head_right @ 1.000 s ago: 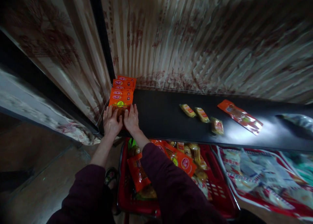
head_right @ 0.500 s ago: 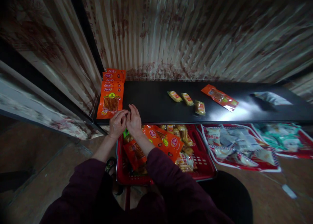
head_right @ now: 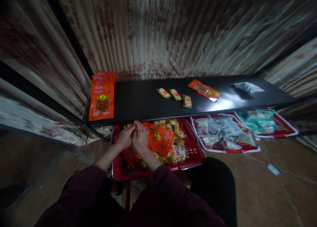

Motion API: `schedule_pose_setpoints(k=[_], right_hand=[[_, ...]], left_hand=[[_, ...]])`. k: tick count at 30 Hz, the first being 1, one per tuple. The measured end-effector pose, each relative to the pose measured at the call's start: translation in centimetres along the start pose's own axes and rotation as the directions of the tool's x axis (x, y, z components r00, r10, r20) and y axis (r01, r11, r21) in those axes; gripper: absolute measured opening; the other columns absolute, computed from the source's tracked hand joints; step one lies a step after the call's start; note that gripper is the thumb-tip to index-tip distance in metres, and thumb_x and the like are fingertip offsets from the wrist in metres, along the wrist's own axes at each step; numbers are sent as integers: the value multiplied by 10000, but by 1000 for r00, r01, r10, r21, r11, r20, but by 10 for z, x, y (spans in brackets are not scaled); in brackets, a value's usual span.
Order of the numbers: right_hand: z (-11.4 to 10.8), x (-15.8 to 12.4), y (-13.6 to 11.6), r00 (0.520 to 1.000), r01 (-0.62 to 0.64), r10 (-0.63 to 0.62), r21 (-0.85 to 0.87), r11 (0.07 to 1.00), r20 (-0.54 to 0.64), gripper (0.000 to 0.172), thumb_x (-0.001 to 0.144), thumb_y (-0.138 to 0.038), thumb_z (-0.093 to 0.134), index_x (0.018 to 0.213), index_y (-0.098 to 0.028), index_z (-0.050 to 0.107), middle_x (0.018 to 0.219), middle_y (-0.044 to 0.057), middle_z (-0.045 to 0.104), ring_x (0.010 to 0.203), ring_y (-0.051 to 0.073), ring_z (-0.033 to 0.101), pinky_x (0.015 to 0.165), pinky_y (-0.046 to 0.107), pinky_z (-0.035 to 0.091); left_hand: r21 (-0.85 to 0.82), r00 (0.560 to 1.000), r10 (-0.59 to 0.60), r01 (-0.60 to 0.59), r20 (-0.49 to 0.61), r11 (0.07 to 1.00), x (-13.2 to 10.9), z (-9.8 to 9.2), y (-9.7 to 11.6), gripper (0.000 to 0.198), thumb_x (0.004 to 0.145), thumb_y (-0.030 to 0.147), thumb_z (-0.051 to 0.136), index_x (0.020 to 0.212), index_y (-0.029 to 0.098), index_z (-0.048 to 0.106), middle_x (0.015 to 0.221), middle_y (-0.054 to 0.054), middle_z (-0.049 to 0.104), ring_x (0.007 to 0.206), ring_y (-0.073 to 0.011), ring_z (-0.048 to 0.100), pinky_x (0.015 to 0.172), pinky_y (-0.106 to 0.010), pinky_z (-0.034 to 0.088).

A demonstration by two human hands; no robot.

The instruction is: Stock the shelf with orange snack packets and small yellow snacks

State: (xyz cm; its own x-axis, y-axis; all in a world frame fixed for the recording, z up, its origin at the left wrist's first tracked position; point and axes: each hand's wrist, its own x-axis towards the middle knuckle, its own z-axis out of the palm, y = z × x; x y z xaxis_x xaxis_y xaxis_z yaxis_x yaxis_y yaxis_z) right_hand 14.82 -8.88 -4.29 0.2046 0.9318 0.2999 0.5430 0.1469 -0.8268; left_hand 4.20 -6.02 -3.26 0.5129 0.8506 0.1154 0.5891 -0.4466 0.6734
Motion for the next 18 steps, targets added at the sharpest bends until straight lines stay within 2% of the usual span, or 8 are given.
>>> schedule_pose_setpoints(k=[3,5,11,15,18], right_hand=[[0,-17,13,994,-107,108,-67,992,4,497,749,-103,392,1211,-103,575,1223,159,607,1162,238,549,1047,442,412],[0,-26,21,986,-164,165,-76,984,13,493,746,-110,394,1204,-96,574,1221,172,608,1152,254,555,1035,464,417],[1,-49,40,951,-308,308,-8,951,-19,444,766,-214,444,1178,-136,587,1199,131,632,1129,259,578,1033,482,412],[0,-65,50,921,-383,387,85,920,-37,432,730,-227,479,1139,-169,605,1146,101,660,1060,246,612,985,458,459],[-3,-76,53,899,-431,436,99,897,-37,424,720,-234,493,1124,-171,607,1107,96,667,1021,239,619,962,443,468]], left_hand=[[3,985,-79,79,154,997,-3,16,2,282,816,78,423,1022,161,597,1043,-115,665,974,-201,622,884,-325,484],[32,970,-121,117,211,993,-4,26,2,300,824,71,409,1049,135,597,1093,-140,650,1026,-206,607,931,-336,463],[60,932,-308,302,189,952,-4,42,-4,394,808,81,451,1187,99,556,1302,-189,547,1220,-228,509,1061,-346,363],[58,906,-401,397,135,916,-3,45,-8,402,806,121,479,1199,131,561,1319,-169,548,1244,-237,493,1069,-356,343],[97,875,-453,443,171,891,-4,47,-12,425,826,164,479,1248,169,524,1311,-140,568,1221,-228,519,1042,-343,355]])
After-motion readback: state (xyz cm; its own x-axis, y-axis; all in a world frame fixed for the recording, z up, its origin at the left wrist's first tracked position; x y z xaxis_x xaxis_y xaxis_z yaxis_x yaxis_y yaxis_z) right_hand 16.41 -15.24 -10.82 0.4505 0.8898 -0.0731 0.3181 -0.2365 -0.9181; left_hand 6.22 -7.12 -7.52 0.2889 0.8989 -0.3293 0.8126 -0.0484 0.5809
